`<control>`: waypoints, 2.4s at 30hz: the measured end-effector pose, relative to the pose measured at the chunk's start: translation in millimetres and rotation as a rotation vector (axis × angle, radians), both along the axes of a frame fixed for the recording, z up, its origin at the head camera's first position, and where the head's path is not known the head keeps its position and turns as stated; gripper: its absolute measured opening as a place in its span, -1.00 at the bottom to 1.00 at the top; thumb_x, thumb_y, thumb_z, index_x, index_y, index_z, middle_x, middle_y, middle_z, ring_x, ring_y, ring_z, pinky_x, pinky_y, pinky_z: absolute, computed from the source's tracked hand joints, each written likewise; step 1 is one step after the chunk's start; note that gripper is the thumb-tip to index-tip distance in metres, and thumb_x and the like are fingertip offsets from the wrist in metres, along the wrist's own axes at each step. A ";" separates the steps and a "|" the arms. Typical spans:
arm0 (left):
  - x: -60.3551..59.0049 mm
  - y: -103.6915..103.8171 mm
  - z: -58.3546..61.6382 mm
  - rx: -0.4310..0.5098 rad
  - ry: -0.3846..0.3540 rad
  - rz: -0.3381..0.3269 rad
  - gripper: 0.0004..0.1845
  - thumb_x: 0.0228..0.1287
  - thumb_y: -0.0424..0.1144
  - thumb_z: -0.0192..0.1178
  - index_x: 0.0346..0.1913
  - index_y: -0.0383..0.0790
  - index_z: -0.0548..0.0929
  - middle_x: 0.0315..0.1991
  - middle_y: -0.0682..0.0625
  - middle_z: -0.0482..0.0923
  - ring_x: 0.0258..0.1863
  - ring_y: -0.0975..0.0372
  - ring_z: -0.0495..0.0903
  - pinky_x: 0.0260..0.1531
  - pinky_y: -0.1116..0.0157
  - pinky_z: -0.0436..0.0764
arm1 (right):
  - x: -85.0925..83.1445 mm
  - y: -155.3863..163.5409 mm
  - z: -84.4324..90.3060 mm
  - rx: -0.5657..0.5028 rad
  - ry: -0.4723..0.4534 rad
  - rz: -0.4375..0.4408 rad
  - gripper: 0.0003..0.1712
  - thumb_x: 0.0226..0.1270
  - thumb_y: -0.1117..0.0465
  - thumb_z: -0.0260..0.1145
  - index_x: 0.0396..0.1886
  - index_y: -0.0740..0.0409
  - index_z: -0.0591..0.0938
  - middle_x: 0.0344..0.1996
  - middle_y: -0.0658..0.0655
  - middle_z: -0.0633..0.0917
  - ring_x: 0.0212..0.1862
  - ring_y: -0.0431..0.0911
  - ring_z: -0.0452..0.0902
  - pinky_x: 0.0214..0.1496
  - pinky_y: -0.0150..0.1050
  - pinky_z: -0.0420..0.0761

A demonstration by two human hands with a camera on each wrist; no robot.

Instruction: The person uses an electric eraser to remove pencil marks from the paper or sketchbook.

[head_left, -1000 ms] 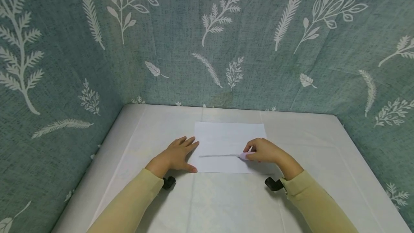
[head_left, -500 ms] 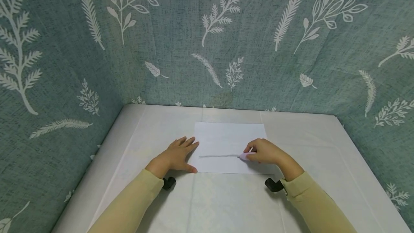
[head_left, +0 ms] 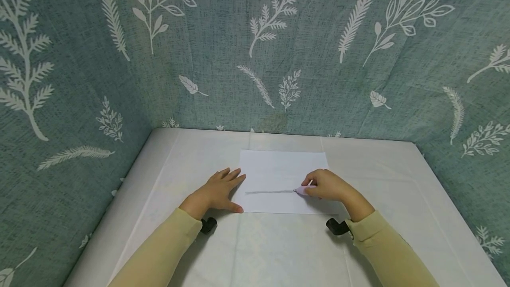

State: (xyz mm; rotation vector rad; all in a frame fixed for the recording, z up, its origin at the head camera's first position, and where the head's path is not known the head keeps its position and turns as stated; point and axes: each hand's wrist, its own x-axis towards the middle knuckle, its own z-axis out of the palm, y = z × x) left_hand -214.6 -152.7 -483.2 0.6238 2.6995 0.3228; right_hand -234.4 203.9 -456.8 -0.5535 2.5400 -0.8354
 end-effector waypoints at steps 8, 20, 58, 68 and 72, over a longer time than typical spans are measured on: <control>0.9 1.5 2.9 0.000 -0.011 0.011 0.17 -0.04 0.32 0.46 0.59 -0.04 0.15 0.61 -0.06 -0.06 0.57 -0.12 -0.13 0.49 -0.12 -0.08 | -0.7 -1.2 0.4 -0.010 0.015 0.017 -0.83 0.33 0.22 0.40 -0.15 0.19 0.76 -0.52 -0.04 0.66 -0.62 -0.19 0.48 -0.54 -0.25 0.51; 0.4 1.2 1.2 -0.004 -0.009 0.014 0.18 -0.05 0.33 0.46 0.59 -0.04 0.15 0.62 -0.05 -0.07 0.57 -0.11 -0.13 0.49 -0.11 -0.08 | 0.0 -3.1 1.1 0.011 -0.008 0.039 -0.86 0.31 0.18 0.42 -0.19 0.13 0.76 -0.56 0.00 0.66 -0.63 -0.16 0.48 -0.52 -0.22 0.50; 0.1 0.4 -0.1 -0.019 0.002 -0.002 0.17 -0.04 0.35 0.44 0.59 -0.03 0.15 0.61 -0.05 -0.05 0.57 -0.12 -0.11 0.49 -0.12 -0.05 | -6.9 -3.2 -0.3 0.005 -0.024 0.028 -0.85 0.33 0.22 0.40 -0.16 0.15 0.76 -0.55 0.02 0.67 -0.65 -0.17 0.45 -0.51 -0.26 0.48; 1.2 1.4 2.2 -0.020 -0.003 0.002 0.17 -0.04 0.34 0.44 0.59 -0.03 0.15 0.61 -0.05 -0.06 0.57 -0.12 -0.12 0.49 -0.12 -0.06 | -3.5 -1.5 0.7 -0.020 -0.049 0.068 -0.85 0.33 0.21 0.40 -0.16 0.13 0.76 -0.62 0.07 0.66 -0.65 -0.18 0.43 -0.49 -0.25 0.45; 0.8 1.2 1.3 -0.024 -0.004 0.000 0.18 -0.03 0.35 0.43 0.60 -0.03 0.13 0.62 -0.05 -0.07 0.57 -0.11 -0.13 0.50 -0.11 -0.07 | -3.7 -0.4 -0.3 -0.011 -0.047 0.050 -0.86 0.33 0.20 0.40 -0.16 0.11 0.77 -0.64 0.06 0.64 -0.65 -0.17 0.44 -0.50 -0.25 0.43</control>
